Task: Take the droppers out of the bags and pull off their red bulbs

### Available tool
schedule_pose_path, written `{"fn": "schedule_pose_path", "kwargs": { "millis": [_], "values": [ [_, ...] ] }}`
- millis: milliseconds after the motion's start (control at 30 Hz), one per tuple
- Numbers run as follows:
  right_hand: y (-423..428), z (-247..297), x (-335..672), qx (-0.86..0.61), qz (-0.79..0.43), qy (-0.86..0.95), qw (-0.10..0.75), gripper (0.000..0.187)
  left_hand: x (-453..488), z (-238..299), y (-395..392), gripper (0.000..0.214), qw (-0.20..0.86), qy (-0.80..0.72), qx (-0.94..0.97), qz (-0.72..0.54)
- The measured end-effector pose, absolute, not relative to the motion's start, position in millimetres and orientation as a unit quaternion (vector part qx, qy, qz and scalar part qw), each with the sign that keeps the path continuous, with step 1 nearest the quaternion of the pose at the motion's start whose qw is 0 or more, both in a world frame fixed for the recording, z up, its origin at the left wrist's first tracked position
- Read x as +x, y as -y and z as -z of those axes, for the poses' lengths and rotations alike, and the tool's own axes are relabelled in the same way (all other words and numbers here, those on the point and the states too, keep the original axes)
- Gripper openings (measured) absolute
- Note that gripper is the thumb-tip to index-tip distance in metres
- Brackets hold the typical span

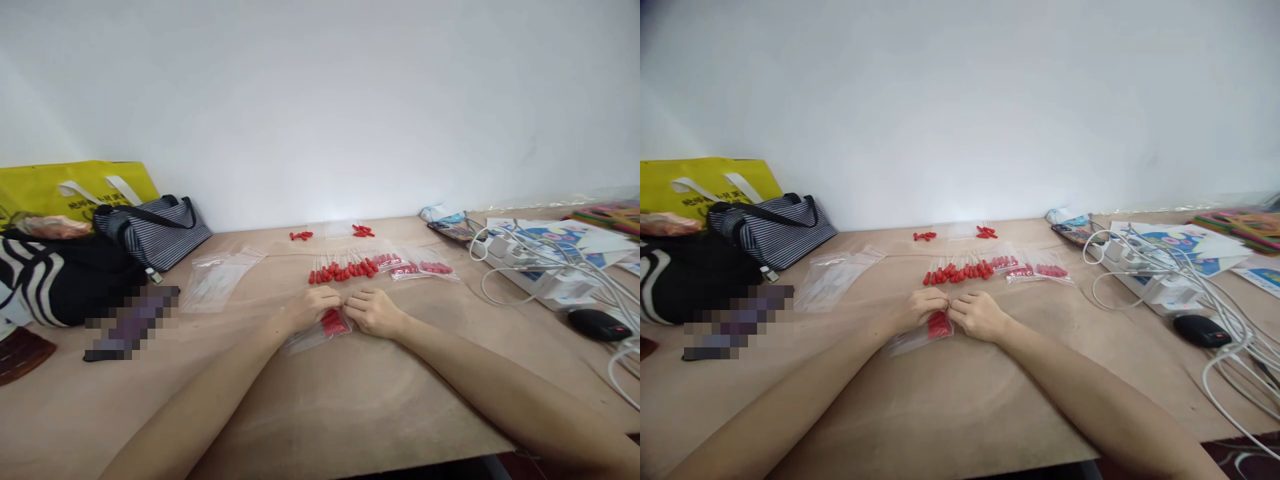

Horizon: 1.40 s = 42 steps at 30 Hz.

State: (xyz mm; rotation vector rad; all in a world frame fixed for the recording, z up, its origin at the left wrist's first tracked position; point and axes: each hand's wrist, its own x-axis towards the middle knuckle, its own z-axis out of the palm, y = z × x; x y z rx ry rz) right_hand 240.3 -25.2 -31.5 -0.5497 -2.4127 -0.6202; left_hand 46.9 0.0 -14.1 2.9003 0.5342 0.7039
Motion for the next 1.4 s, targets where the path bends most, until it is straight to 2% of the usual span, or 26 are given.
{"fn": "schedule_pose_path", "kwargs": {
  "millis": [233,433,567,633,767,900,1033,1200,1400],
  "values": [
    [22.4,30.2,242.2,-0.204,0.182,0.932,0.236,0.026,45.0,5.7,-2.6,0.033,0.059,-0.188,0.949,-0.246],
    [24.9,24.9,251.2,-0.238,0.056,0.939,0.243,0.016,38.2,-11.0,10.3,0.019,0.143,-0.289,0.923,-0.21],
    [27.1,23.5,254.6,-0.237,-0.098,0.919,0.299,0.022,21.4,-10.7,39.7,0.059,0.184,-0.351,0.908,-0.136],
    [26.3,25.0,251.5,-0.251,-0.153,0.9,0.323,0.023,12.6,-6.3,52.2,0.067,0.179,-0.371,0.902,-0.128],
    [24.8,27.0,239.8,-0.317,-0.218,0.858,0.34,0.023,5.6,1.7,59.2,0.058,0.192,-0.391,0.889,-0.145],
    [26.0,26.4,233.2,-0.324,-0.321,0.819,0.349,0.026,9.4,4.8,51.9,0.057,0.216,-0.378,0.885,-0.164],
    [24.9,27.0,235.4,-0.343,-0.402,0.784,0.326,0.037,11.4,6.8,48.8,0.056,0.216,-0.371,0.885,-0.179],
    [25.5,22.3,239.4,-0.328,-0.436,0.789,0.282,0.039,12.7,5.3,51.8,0.049,0.204,-0.358,0.891,-0.19],
    [34.6,15.7,233.6,-0.342,-0.367,0.813,0.297,0.034,14.0,3.1,50.7,0.046,0.21,-0.353,0.892,-0.189]
  ]
}}
